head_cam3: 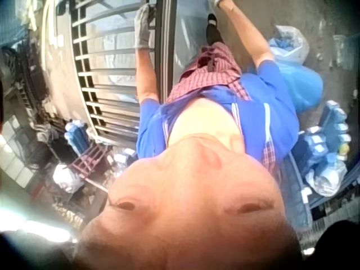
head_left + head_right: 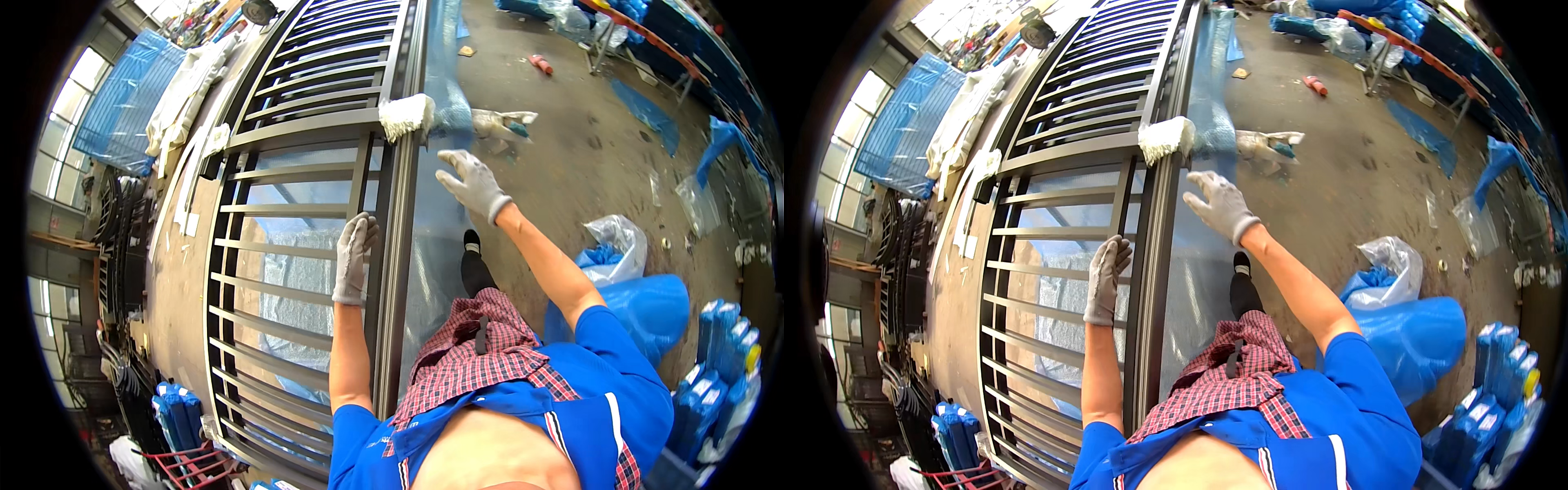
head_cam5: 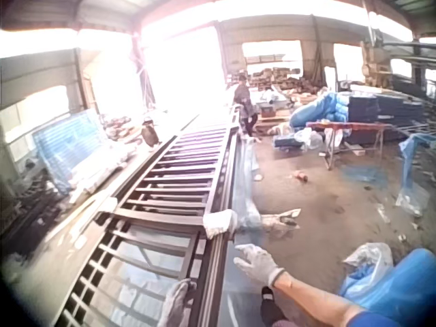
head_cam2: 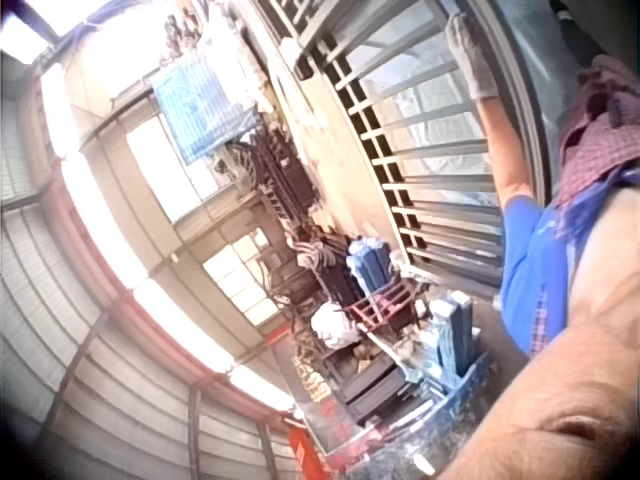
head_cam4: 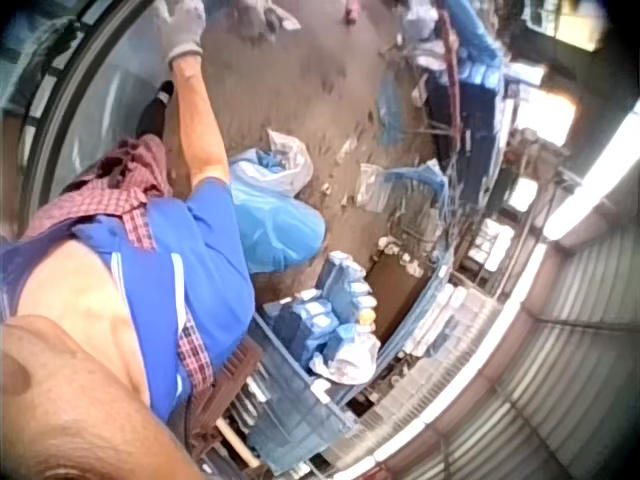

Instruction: The person wraps a large metal frame with a blue protective sheet, smoothing it over the surface and securing it with tape. They use a utility knife to cut the sheet and tape, then adjust the covering to ensure full coverage of the frame.

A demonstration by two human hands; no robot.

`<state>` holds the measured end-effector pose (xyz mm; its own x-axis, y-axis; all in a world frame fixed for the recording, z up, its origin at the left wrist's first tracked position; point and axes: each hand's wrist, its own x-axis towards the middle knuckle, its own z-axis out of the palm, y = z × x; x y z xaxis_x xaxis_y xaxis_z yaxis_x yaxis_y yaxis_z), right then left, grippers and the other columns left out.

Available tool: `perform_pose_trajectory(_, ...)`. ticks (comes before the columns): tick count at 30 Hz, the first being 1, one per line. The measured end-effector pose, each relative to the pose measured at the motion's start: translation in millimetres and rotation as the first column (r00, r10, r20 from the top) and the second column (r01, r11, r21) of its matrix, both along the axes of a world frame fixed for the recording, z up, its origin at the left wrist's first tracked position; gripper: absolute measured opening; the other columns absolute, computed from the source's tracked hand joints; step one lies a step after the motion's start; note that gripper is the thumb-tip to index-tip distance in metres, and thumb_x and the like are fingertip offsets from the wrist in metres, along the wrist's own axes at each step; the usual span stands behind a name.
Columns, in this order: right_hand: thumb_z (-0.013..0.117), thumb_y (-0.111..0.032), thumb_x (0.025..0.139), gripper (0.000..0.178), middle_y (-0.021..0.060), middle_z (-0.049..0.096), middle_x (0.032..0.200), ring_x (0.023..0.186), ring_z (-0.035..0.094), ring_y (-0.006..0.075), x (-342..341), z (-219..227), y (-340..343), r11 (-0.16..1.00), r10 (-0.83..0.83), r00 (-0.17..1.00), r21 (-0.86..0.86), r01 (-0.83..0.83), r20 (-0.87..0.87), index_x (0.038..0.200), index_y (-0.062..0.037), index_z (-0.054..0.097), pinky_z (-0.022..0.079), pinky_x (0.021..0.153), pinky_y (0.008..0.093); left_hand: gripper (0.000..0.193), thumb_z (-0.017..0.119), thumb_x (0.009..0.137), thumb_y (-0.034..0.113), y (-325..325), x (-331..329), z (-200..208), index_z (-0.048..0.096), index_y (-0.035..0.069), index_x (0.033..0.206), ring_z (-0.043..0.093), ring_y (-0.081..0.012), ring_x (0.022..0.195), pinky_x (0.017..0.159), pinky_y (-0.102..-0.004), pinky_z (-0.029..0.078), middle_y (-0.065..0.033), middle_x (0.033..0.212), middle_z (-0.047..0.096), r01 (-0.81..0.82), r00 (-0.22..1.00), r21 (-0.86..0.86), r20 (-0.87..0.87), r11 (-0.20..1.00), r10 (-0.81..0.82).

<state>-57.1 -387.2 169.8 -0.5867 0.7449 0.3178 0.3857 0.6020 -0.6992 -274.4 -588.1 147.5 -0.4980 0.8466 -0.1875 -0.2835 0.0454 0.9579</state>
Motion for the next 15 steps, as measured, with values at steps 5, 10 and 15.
perform_pose_trajectory(5,0.066,-0.038,0.081,0.063,0.0172,0.051,0.132,0.124,0.047,0.0348,-85,-23,145,0.986,-0.085,0.983,0.159,0.059,0.162,0.131,-0.0037,0.049,0.035,0.105,0.0444,0.034,0.056,0.098,0.026,131,-53,9,0.058,0.002,0.122,0.061,-0.0126,0.098,0.087,-0.0261,0.05,-0.0058,0.107,0.064,-0.051,0.986,-0.102,-0.165,0.993,0.034)
perform_pose_trajectory(10,0.072,-0.042,0.077,0.074,0.0157,0.049,0.133,0.125,0.043,0.0344,-131,-60,216,0.991,0.036,0.91,0.105,-0.086,0.412,0.136,-0.0059,0.046,0.026,0.109,0.0472,0.036,0.059,0.096,0.026,256,-112,-4,0.059,0.0,0.12,0.06,-0.0167,0.099,0.086,-0.0286,0.048,-0.0078,0.109,0.064,-0.073,0.809,-0.191,-0.585,0.979,-0.054)
perform_pose_trajectory(15,0.073,-0.009,0.08,0.026,0.0012,0.06,0.095,0.091,0.056,0.0108,-126,-72,252,0.543,-0.126,0.86,-0.76,-0.358,-0.495,0.103,-0.0078,0.06,0.046,0.083,0.0269,0.043,0.057,0.094,0.039,358,-149,-22,0.063,0.002,0.114,0.064,-0.0287,0.099,0.086,-0.0356,0.049,-0.0156,0.105,0.068,-0.083,0.411,-0.443,-0.831,0.893,-0.374)
